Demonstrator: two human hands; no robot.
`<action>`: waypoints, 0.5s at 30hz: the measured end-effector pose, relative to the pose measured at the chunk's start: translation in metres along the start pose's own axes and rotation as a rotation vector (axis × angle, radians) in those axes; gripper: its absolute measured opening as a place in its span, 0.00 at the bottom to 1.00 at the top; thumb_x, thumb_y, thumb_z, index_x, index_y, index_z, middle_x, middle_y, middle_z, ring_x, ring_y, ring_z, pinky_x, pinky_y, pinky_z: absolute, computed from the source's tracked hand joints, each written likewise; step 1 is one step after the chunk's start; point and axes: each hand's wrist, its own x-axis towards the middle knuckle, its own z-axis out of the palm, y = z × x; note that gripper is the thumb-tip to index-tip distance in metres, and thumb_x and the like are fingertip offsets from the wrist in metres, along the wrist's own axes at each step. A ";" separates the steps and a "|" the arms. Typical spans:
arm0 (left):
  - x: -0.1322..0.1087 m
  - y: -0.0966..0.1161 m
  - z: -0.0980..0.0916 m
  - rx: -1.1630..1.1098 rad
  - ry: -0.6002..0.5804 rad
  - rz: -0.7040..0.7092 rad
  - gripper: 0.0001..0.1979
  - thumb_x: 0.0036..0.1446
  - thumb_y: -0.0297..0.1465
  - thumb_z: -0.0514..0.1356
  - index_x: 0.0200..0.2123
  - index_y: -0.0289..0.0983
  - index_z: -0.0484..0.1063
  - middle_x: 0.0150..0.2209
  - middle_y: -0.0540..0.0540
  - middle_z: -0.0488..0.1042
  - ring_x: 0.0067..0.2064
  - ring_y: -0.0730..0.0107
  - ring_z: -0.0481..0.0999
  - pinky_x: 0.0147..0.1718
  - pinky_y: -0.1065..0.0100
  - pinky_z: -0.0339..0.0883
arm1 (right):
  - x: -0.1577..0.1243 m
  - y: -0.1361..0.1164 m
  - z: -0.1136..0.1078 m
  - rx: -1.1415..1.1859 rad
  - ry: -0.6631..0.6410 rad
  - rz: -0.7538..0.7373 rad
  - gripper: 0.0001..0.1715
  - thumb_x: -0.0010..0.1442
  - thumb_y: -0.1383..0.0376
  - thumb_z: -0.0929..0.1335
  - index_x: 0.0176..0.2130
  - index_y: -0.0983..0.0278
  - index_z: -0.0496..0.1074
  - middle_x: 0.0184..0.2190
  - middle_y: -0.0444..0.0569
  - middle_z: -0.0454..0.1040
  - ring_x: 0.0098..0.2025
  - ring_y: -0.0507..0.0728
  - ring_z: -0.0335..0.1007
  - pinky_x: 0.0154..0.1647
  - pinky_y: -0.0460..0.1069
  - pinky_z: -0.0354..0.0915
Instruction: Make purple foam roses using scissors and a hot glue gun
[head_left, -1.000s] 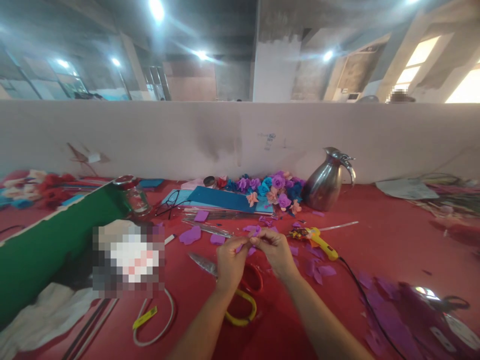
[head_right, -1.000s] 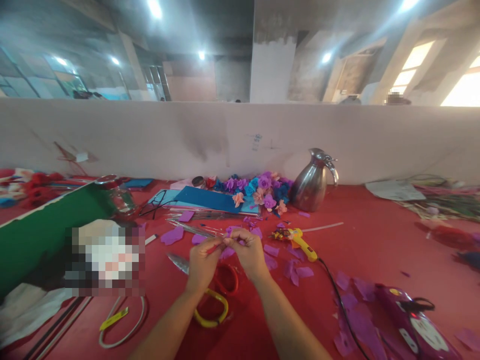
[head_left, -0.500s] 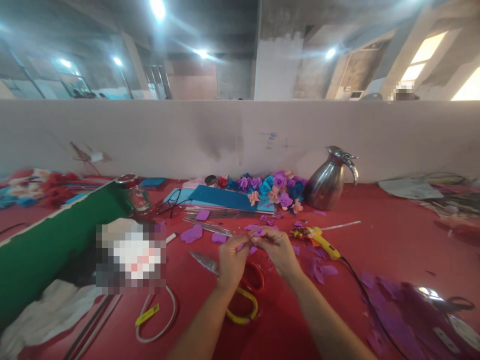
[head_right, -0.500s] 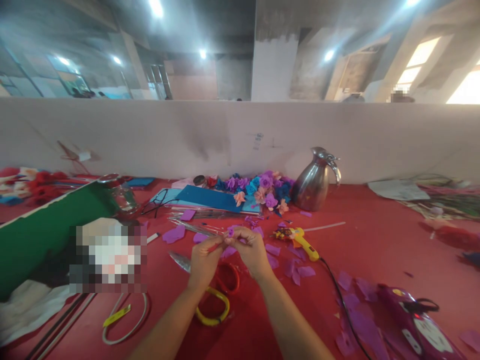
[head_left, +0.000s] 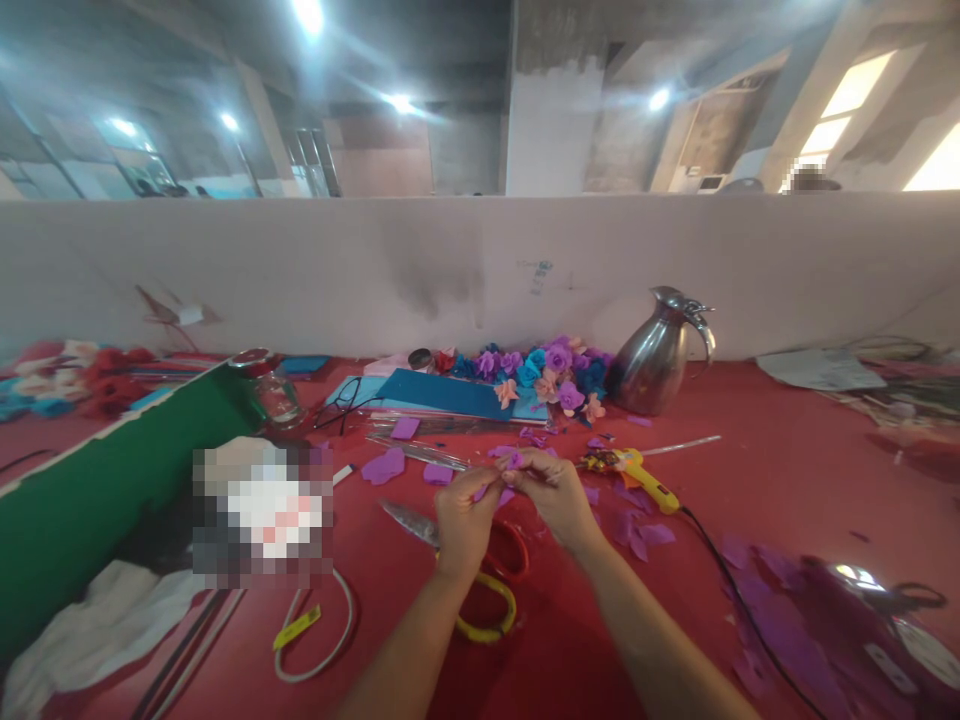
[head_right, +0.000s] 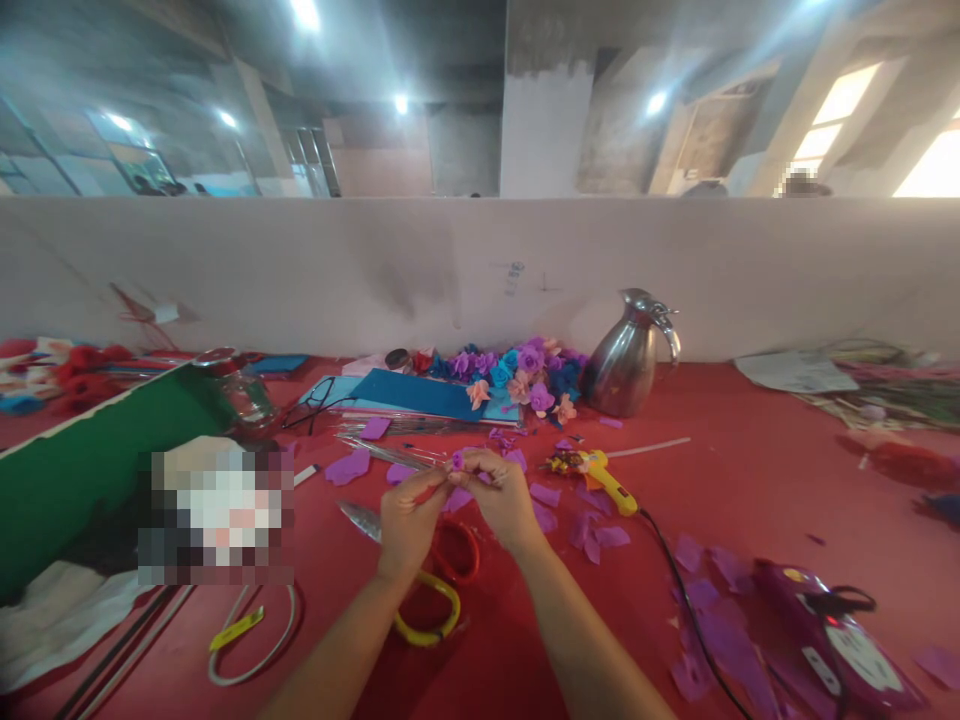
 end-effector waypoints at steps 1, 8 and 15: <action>0.000 -0.001 0.000 0.002 0.006 0.005 0.06 0.50 0.30 0.63 0.32 0.41 0.80 0.33 0.47 0.81 0.35 0.64 0.79 0.38 0.65 0.72 | 0.000 0.000 -0.001 -0.015 -0.006 -0.002 0.08 0.49 0.59 0.72 0.30 0.60 0.78 0.31 0.47 0.77 0.36 0.56 0.70 0.39 0.51 0.67; 0.000 -0.003 0.001 0.008 0.009 0.015 0.05 0.50 0.29 0.63 0.30 0.41 0.80 0.31 0.48 0.80 0.33 0.65 0.79 0.37 0.66 0.72 | 0.002 0.003 -0.001 -0.110 0.024 -0.077 0.08 0.51 0.58 0.71 0.29 0.59 0.79 0.31 0.48 0.77 0.36 0.57 0.71 0.40 0.52 0.67; 0.004 0.000 -0.002 -0.028 0.001 0.020 0.05 0.50 0.29 0.62 0.29 0.41 0.80 0.31 0.47 0.80 0.33 0.66 0.78 0.36 0.67 0.71 | 0.002 0.005 0.000 -0.164 0.050 -0.203 0.05 0.51 0.61 0.72 0.32 0.58 0.79 0.33 0.48 0.78 0.38 0.58 0.73 0.42 0.53 0.68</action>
